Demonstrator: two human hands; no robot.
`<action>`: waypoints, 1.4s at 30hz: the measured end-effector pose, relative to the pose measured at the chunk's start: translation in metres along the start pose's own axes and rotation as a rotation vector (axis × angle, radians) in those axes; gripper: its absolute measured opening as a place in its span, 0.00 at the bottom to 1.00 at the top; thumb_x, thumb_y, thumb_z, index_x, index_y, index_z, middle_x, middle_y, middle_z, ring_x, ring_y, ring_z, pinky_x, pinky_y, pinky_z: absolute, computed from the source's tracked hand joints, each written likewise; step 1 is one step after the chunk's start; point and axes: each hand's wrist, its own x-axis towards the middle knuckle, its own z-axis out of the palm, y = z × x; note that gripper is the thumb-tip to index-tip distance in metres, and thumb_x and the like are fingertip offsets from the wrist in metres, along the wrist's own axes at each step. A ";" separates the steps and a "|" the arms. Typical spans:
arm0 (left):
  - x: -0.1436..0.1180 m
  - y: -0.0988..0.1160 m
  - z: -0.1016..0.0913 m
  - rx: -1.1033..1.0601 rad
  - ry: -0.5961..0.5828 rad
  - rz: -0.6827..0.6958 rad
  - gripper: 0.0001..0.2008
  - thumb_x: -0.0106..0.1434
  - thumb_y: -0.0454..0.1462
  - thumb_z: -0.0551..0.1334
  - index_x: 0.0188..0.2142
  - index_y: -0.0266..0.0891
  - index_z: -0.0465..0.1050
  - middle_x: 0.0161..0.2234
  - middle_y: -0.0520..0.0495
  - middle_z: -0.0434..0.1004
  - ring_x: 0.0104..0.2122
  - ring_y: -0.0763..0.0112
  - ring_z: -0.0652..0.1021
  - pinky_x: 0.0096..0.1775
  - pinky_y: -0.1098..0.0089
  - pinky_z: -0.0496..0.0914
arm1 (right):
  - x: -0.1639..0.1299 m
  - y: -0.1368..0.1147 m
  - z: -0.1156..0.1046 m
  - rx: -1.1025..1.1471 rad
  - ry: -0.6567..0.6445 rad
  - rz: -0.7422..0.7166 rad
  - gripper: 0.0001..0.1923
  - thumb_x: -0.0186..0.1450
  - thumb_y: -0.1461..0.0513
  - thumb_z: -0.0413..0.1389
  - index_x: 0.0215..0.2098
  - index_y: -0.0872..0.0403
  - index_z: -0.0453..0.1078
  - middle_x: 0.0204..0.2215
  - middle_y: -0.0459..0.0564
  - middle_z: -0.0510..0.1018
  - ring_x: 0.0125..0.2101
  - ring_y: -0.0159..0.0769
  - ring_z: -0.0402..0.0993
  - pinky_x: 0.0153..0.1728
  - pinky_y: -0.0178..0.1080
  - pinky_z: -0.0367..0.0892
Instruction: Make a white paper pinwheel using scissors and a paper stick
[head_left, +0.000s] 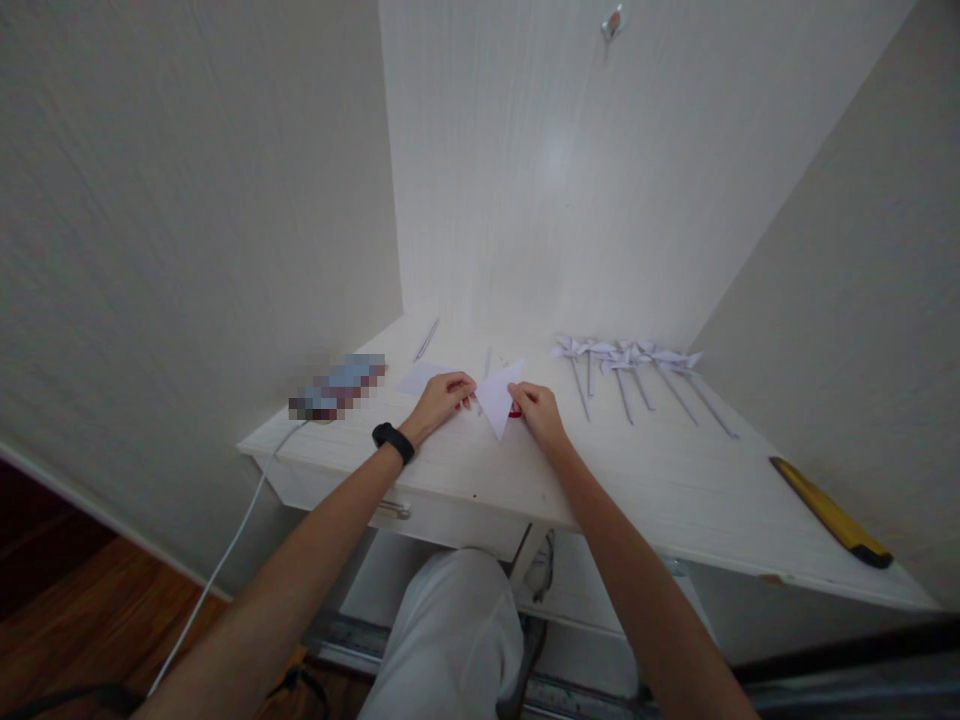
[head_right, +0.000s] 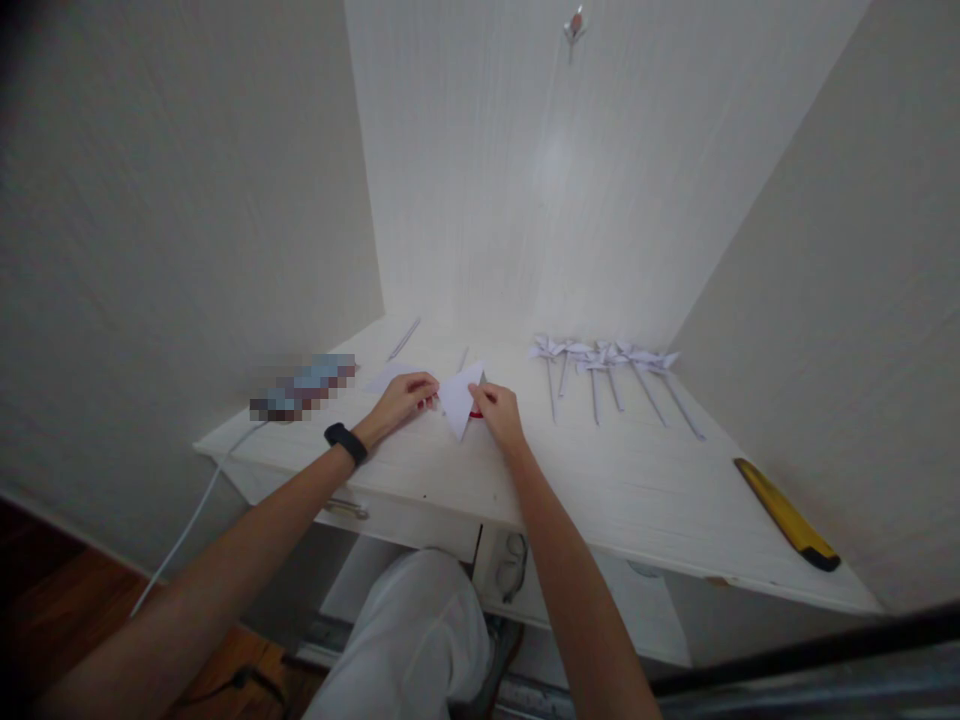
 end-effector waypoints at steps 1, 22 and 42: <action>0.000 0.000 0.000 -0.005 0.002 0.001 0.11 0.56 0.42 0.59 0.28 0.35 0.71 0.21 0.50 0.71 0.21 0.74 0.70 0.25 0.73 0.61 | 0.000 0.000 0.000 -0.003 -0.001 0.003 0.23 0.61 0.49 0.49 0.14 0.53 0.59 0.14 0.44 0.64 0.20 0.31 0.59 0.25 0.35 0.55; -0.001 0.002 0.001 -0.021 -0.011 -0.004 0.10 0.56 0.40 0.59 0.27 0.35 0.72 0.23 0.49 0.72 0.22 0.75 0.70 0.24 0.74 0.61 | 0.002 0.005 0.001 -0.047 0.000 -0.001 0.20 0.62 0.52 0.48 0.16 0.53 0.58 0.15 0.44 0.64 0.21 0.32 0.61 0.24 0.34 0.55; 0.000 0.002 -0.001 -0.137 0.112 0.032 0.10 0.55 0.41 0.61 0.27 0.34 0.71 0.24 0.49 0.72 0.22 0.76 0.70 0.25 0.74 0.62 | 0.001 0.000 0.001 -0.039 -0.033 -0.040 0.19 0.61 0.52 0.49 0.17 0.53 0.60 0.16 0.44 0.63 0.21 0.31 0.59 0.25 0.35 0.54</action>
